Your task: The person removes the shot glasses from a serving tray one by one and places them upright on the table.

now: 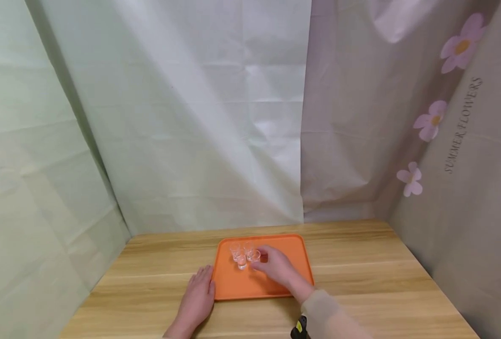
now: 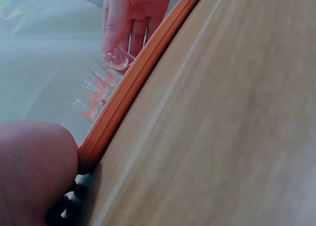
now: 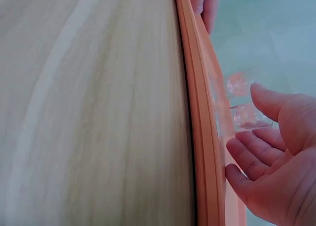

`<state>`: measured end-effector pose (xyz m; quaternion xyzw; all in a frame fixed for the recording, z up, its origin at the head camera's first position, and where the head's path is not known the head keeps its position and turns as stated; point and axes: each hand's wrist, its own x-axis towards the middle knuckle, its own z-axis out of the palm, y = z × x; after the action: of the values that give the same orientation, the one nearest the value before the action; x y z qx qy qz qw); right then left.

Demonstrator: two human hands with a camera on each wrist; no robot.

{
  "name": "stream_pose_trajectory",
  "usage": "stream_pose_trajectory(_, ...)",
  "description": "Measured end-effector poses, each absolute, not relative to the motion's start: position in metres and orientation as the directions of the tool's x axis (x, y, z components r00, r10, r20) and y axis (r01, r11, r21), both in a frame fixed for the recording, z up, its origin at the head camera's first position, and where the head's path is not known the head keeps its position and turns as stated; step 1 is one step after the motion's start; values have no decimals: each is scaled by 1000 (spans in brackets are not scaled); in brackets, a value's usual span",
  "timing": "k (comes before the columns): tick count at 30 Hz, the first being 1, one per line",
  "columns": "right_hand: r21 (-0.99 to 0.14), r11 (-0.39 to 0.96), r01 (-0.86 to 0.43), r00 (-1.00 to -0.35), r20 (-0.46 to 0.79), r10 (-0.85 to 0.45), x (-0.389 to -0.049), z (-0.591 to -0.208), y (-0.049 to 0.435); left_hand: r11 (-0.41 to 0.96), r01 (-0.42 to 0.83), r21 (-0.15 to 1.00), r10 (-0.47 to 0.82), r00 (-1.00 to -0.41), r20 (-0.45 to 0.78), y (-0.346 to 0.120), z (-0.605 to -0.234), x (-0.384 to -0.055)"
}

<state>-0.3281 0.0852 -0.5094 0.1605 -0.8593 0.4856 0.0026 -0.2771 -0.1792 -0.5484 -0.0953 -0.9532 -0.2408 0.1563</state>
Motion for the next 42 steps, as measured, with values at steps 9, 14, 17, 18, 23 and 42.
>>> stream_pose_trajectory(9, -838, 487, -247, -960, 144, -240, -331, -507, 80, 863, 273, 426, 112, -924, 365, -179, -547, -275)
stream_pose_trajectory(14, -841, 486, -240, -964, 149, -220, -331, -506, 79, 863, 260, 433, 105, -931, 349, -179, -549, -277)
stream_pose_trajectory(17, -839, 486, -244, -964, 155, -217, -330, -508, 79, 864, 264, 430, 110, -930, 350, -180, -551, -278)
stream_pose_trajectory(18, -838, 486, -247, -963, 157, -218, -330, -509, 79, 863, 264, 430, 109, -930, 351, -180, -551, -278)
stream_pose_trajectory(23, -834, 486, -263, -959, 172, -225, -330, -511, 80, 863, 269, 427, 109, -925, 364, -180, -549, -277)
stream_pose_trajectory(42, -856, 454, -246, -965, 172, -198, -321, -503, 100, 851, 292, 437, 104, -908, 405, -181, -555, -279)
